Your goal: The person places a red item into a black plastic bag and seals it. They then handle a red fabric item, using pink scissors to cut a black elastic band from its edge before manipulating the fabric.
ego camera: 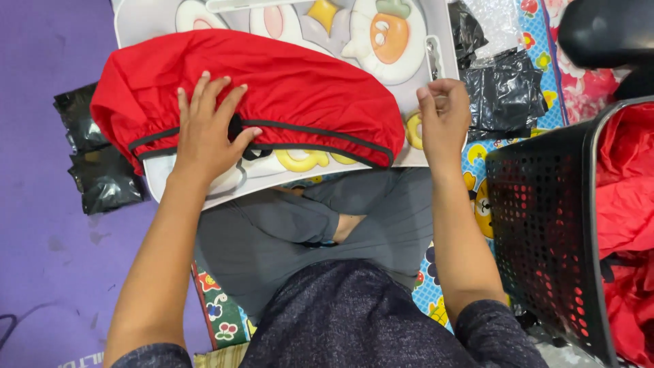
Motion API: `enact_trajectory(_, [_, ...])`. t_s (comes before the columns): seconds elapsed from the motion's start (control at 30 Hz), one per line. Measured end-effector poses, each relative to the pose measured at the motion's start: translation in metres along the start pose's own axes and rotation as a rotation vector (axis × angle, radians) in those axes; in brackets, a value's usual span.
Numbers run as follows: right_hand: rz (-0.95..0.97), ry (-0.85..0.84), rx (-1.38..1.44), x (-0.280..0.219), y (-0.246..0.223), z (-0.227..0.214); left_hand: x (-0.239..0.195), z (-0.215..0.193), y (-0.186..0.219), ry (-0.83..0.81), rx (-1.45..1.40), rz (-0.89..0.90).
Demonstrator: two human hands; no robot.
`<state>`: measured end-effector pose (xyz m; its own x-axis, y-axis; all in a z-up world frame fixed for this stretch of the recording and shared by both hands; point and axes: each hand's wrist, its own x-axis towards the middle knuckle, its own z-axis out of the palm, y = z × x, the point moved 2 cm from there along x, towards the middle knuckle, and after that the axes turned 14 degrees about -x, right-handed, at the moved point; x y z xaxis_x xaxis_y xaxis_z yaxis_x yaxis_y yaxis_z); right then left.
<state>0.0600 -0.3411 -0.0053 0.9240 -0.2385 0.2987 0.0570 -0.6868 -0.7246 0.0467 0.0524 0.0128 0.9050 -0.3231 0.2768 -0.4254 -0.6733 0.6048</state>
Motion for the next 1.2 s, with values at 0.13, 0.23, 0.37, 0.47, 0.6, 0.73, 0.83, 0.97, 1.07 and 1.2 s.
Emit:
enact_trajectory(0.13, [-0.412, 0.038, -0.046, -0.048, -0.046, -0.010, -0.007, 0.011, 0.013, 0.250, -0.049, 0.237])
enact_trajectory(0.23, [-0.675, 0.043, -0.376, -0.065, -0.073, -0.009, -0.025, 0.039, 0.055, 0.409, -0.261, 0.029])
enact_trajectory(0.37, [-0.728, 0.143, -0.533, -0.071, -0.061, -0.003, -0.030, 0.098, 0.096, 0.139, -1.177, -0.751])
enact_trajectory(0.47, [-0.689, 0.138, -0.405, -0.078, -0.069, -0.010, -0.025, 0.117, 0.114, 0.083, -1.593, -0.924])
enact_trajectory(0.6, [-0.743, 0.237, -0.299, -0.081, -0.083, -0.022, -0.013, 0.124, 0.117, 0.440, -1.904, -0.893])
enact_trajectory(0.73, [-0.735, 0.337, -0.198, -0.076, -0.085, -0.035, -0.019, 0.109, 0.111, 0.664, -1.887, -0.824])
enact_trajectory(0.83, [-0.705, 0.359, -0.164, -0.079, -0.082, -0.032, -0.018, 0.098, 0.126, 0.707, -1.902, -0.813])
enact_trajectory(0.97, [-0.548, 0.353, -0.062, -0.102, -0.085, -0.025, -0.020, 0.095, 0.137, 0.751, -1.906, -0.769])
enact_trajectory(1.07, [-0.472, 0.359, 0.120, -0.124, -0.103, -0.030, -0.023, 0.094, 0.144, 0.769, -1.922, -0.733])
enact_trajectory(1.2, [0.170, -0.193, 0.712, -0.142, -0.122, -0.004, -0.021, 0.083, 0.169, 0.738, -1.962, -0.755])
